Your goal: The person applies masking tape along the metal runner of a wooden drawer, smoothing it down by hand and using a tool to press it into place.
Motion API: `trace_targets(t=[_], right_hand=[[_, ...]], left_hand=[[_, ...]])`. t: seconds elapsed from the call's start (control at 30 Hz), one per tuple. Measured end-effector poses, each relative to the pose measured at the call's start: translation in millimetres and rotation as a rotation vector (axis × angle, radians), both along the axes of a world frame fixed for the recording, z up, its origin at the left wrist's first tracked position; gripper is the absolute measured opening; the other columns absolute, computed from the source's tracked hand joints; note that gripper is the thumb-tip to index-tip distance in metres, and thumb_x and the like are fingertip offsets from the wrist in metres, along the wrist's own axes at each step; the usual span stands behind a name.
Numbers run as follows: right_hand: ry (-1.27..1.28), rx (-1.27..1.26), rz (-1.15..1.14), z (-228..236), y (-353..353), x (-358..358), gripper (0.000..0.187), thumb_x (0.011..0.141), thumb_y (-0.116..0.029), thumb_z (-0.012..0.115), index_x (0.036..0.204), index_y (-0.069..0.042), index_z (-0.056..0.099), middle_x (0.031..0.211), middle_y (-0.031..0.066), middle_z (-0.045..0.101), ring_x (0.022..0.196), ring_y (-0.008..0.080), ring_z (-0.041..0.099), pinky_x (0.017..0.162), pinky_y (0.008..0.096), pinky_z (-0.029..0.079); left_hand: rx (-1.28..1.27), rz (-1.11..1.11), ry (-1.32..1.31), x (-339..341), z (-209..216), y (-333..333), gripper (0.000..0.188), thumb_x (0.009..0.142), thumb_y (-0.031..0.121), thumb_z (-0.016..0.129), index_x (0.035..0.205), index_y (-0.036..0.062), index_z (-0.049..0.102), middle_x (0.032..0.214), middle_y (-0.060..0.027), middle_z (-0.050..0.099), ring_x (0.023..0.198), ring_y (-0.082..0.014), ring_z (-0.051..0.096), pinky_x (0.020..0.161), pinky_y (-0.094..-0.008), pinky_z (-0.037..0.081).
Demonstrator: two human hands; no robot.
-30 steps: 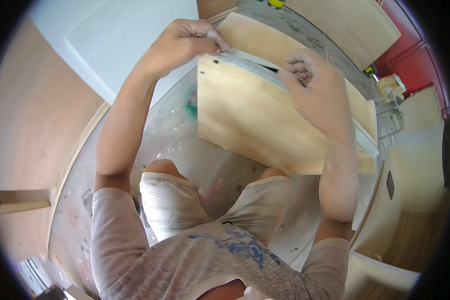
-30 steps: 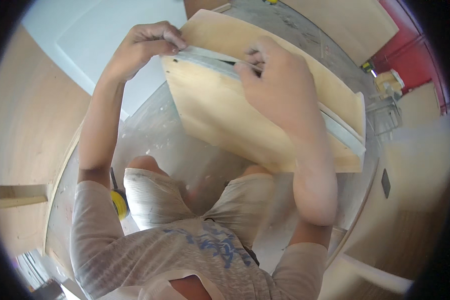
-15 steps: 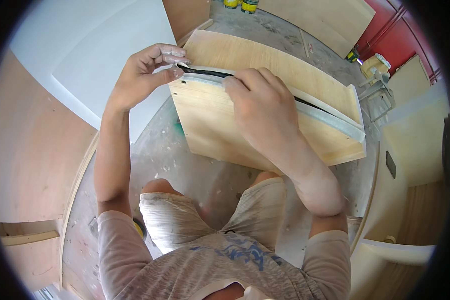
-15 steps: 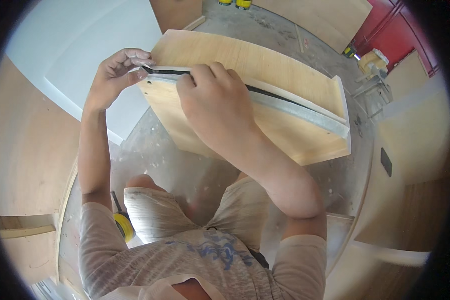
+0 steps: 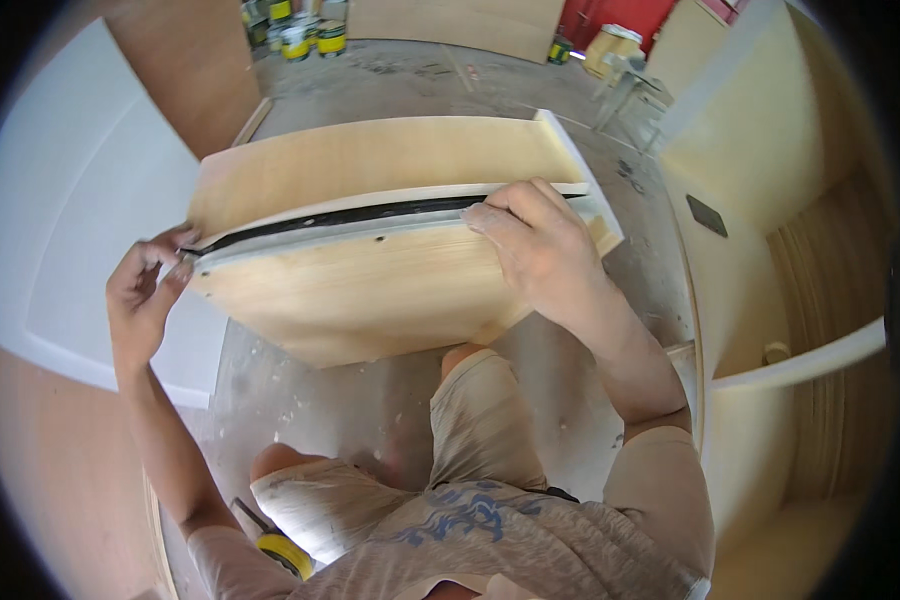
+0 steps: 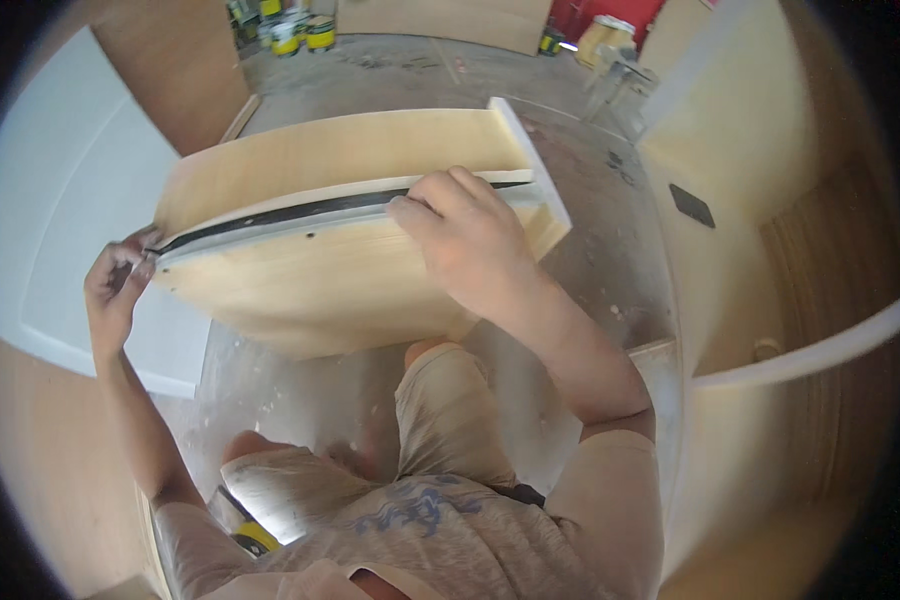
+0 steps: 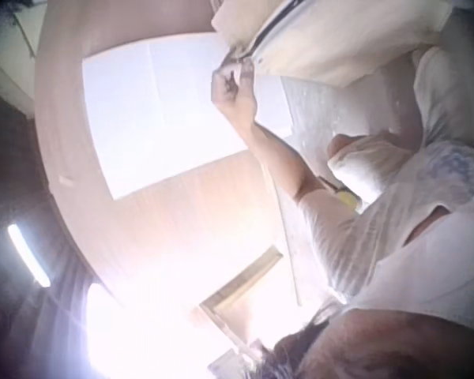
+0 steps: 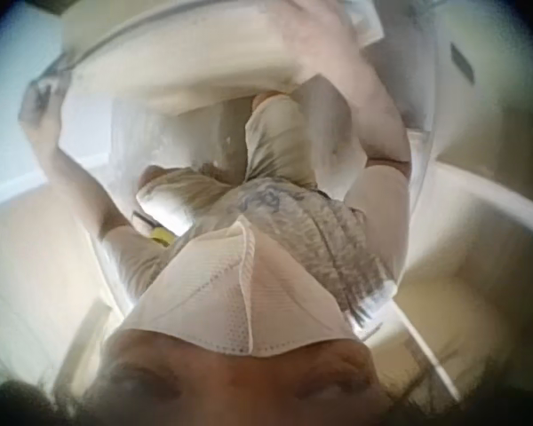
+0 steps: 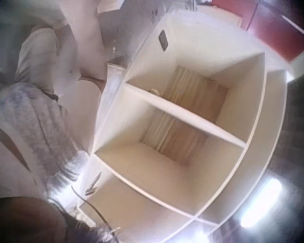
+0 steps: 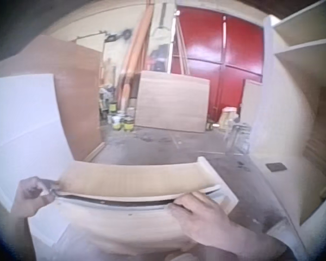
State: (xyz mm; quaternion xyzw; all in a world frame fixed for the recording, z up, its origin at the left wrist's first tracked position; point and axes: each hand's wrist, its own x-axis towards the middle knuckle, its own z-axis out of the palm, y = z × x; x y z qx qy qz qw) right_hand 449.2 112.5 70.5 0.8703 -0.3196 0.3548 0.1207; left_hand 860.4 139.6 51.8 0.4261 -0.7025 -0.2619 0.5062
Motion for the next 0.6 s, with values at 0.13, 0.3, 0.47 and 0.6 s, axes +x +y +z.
trace_targets(t=[0.13, 0.3, 0.47, 0.6], right_hand=[[0.055, 0.036, -0.08, 6, 4, -42, 0.028, 0.07, -0.001, 0.061, 0.097, -0.007, 0.067, 0.092, 0.0056, 0.06, 0.09, 0.0246, 0.058, 0.079, 0.0348, 0.049], [0.153, -0.002, -0.147, 15, 5, -80, 0.025, 0.072, -0.001, 0.062, 0.095, -0.009, 0.068, 0.093, 0.0028, 0.063, 0.091, 0.022, 0.06, 0.08, 0.033, 0.047], [0.169, -0.041, -0.218, 16, 6, -90, 0.02, 0.072, 0.0, 0.066, 0.089, -0.01, 0.069, 0.094, 0.0012, 0.064, 0.093, 0.0228, 0.058, 0.082, 0.0359, 0.042], [0.12, -0.089, -0.28, 13, 4, -91, 0.008, 0.075, -0.007, 0.067, 0.082, -0.009, 0.068, 0.094, -0.0011, 0.063, 0.099, 0.0219, 0.055, 0.082, 0.0375, 0.04]], left_hand=[[-0.004, 0.022, -0.016, 0, -1, 1, 0.008, 0.086, -0.006, 0.058, 0.09, 0.0006, 0.059, 0.111, -0.0158, 0.064, 0.119, -0.0279, 0.054, 0.102, -0.0421, 0.04], [0.0, 0.039, -0.009, 7, -4, -3, 0.004, 0.087, -0.002, 0.06, 0.089, 0.0015, 0.06, 0.11, -0.0168, 0.065, 0.121, -0.0284, 0.053, 0.103, -0.0442, 0.039], [0.016, 0.057, -0.012, 12, -5, 0, 0.004, 0.087, -0.001, 0.061, 0.088, 0.0017, 0.059, 0.113, -0.018, 0.064, 0.122, -0.0278, 0.052, 0.102, -0.0413, 0.039], [0.038, 0.097, -0.003, 13, -6, 2, 0.004, 0.087, -0.001, 0.061, 0.088, 0.0019, 0.058, 0.115, -0.0186, 0.064, 0.121, -0.026, 0.053, 0.099, -0.0393, 0.041]])
